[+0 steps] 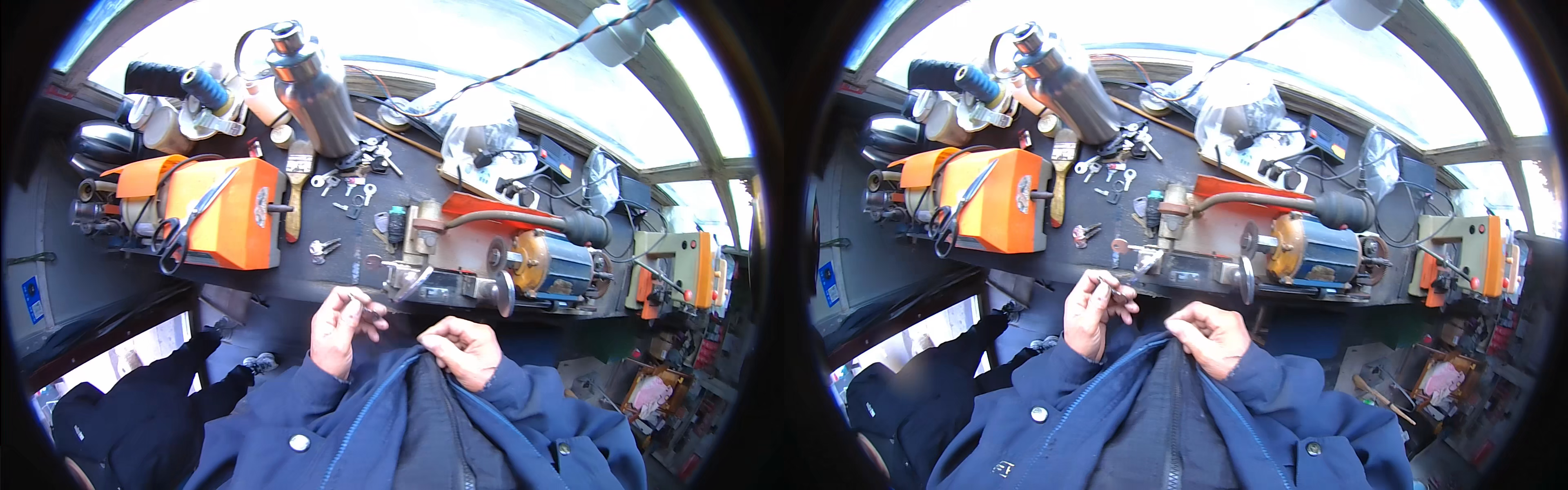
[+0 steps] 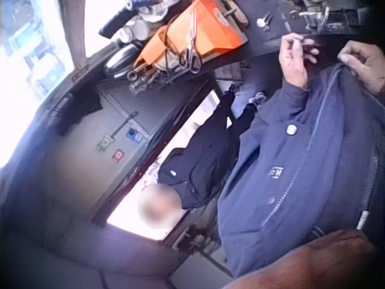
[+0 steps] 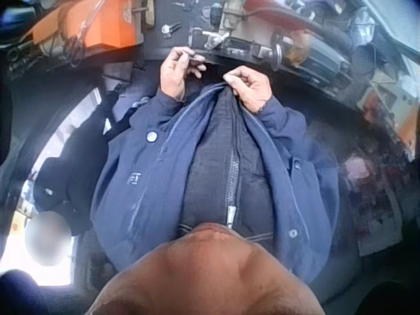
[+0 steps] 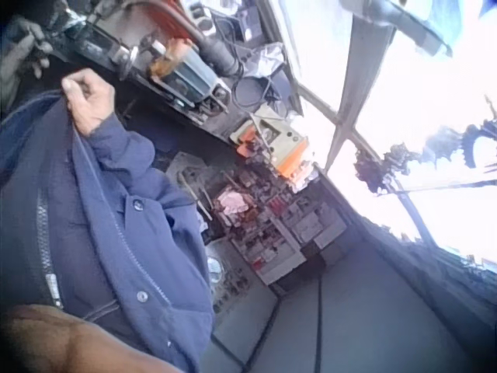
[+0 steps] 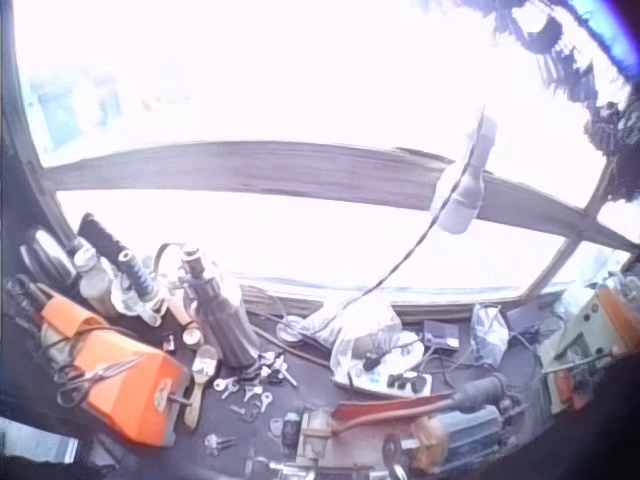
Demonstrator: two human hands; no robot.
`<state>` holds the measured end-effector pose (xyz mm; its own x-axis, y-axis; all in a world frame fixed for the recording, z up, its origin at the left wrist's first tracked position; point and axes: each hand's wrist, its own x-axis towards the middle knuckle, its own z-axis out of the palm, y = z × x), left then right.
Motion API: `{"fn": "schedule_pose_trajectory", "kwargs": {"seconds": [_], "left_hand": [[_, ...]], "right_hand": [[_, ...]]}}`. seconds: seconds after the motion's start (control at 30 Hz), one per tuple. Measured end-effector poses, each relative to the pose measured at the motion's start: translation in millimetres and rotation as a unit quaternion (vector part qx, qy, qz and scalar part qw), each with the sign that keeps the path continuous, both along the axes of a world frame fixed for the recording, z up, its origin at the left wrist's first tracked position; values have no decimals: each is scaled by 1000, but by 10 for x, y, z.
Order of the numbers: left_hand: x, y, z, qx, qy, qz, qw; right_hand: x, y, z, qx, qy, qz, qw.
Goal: The person repeatedly inserts a metal key into a bench-mounted key-cutting machine, presses it against the rotating grinding wheel, and withdraws it. This cycle is repeated multiple times with brief pauses between each pass. The person handles only the key and the machine's clamping lever throughout the clip.
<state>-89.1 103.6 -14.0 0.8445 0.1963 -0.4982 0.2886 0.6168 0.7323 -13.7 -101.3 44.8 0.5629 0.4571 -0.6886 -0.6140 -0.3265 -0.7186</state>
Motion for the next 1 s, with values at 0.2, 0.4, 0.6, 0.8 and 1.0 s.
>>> {"fn": "schedule_pose_trajectory", "kwargs": {"seconds": [0.2,0.4,0.6,0.8,1.0], "left_hand": [[132,350,-171,102,42,-13,994],[230,491,-218,414,44,-135,899],[314,548,-282,611,-14,-216,761],[354,602,-267,663,-15,-177,727],[341,683,-233,401,-3,-112,909]], "right_hand": [[90,54,186,22,4,-20,1000],[196,207,327,45,24,-47,998],[311,328,433,47,25,-30,998],[394,448,510,12,30,6,999],[518,542,569,-34,55,14,998]]}}
